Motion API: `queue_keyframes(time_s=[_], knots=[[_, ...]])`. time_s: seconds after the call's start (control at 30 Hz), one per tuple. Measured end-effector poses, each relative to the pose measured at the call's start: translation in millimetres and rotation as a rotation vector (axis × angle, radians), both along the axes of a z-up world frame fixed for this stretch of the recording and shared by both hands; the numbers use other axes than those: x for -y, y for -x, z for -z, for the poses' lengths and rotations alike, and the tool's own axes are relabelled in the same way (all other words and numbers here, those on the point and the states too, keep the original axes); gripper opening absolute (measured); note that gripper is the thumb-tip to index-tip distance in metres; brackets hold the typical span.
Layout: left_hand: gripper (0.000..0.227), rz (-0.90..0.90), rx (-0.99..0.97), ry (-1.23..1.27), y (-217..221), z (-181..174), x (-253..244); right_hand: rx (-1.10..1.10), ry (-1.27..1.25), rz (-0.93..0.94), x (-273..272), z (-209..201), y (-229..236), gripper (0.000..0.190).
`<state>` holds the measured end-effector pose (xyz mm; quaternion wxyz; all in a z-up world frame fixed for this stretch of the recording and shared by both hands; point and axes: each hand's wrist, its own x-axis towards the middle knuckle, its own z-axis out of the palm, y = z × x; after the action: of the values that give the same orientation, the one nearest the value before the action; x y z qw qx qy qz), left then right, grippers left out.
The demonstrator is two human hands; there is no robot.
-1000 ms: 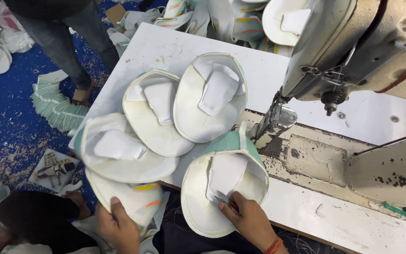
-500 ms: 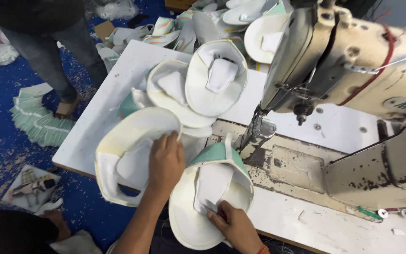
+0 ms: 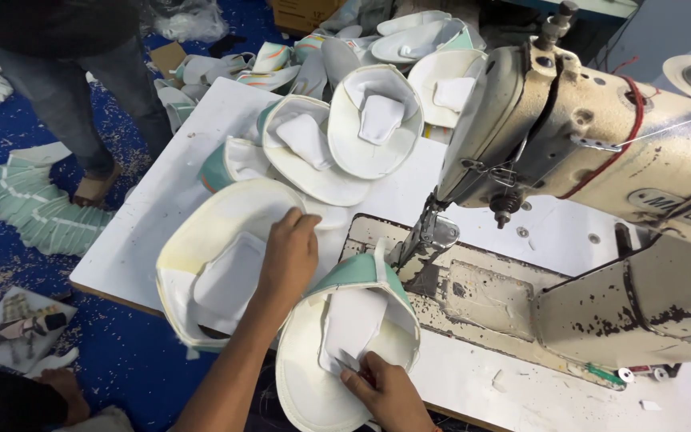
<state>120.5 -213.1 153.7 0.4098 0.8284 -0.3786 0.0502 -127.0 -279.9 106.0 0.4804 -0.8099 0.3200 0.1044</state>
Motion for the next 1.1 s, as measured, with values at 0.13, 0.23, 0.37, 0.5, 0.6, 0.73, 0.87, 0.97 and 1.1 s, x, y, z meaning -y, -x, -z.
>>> queue_keyframes(time_s=[0.13, 0.23, 0.37, 0.5, 0.6, 0.73, 0.87, 0.97, 1.1], knots=[[0.034, 0.001, -0.063, -0.046, -7, 12, 16, -0.007, -0.061, 0.04, -1, -3, 1, 0.044], [0.037, 0.009, -0.049, 0.018, 11, -7, 10, 0.033, -0.076, 0.053, -1, 6, 6, 0.043], [0.03, -0.077, 0.096, 0.222, 55, -19, -21, 0.001, -0.085, 0.059, -1, 9, 12, 0.046], [0.024, -0.11, 0.164, 0.276, 93, 9, -58, 0.02, -0.089, 0.084, 0, 13, 10, 0.044], [0.024, -0.112, 0.113, 0.318, 105, 26, -81, 0.052, -0.133, 0.13, 4, 23, 13, 0.043], [0.025, -0.097, 0.052, 0.281, 111, 35, -92, -0.009, -0.066, 0.089, 22, 38, 28, 0.041], [0.036, 0.027, 0.187, 0.168, 107, 10, -76, -0.082, 0.067, 0.097, 47, 47, 52, 0.042], [0.025, 0.175, 0.074, 0.049, 110, 32, -64, -0.091, 0.11, 0.135, 61, 56, 72, 0.042], [0.03, 0.27, -0.026, 0.025, 121, 29, -54, -0.019, 0.179, 0.199, 69, 59, 99, 0.041]])
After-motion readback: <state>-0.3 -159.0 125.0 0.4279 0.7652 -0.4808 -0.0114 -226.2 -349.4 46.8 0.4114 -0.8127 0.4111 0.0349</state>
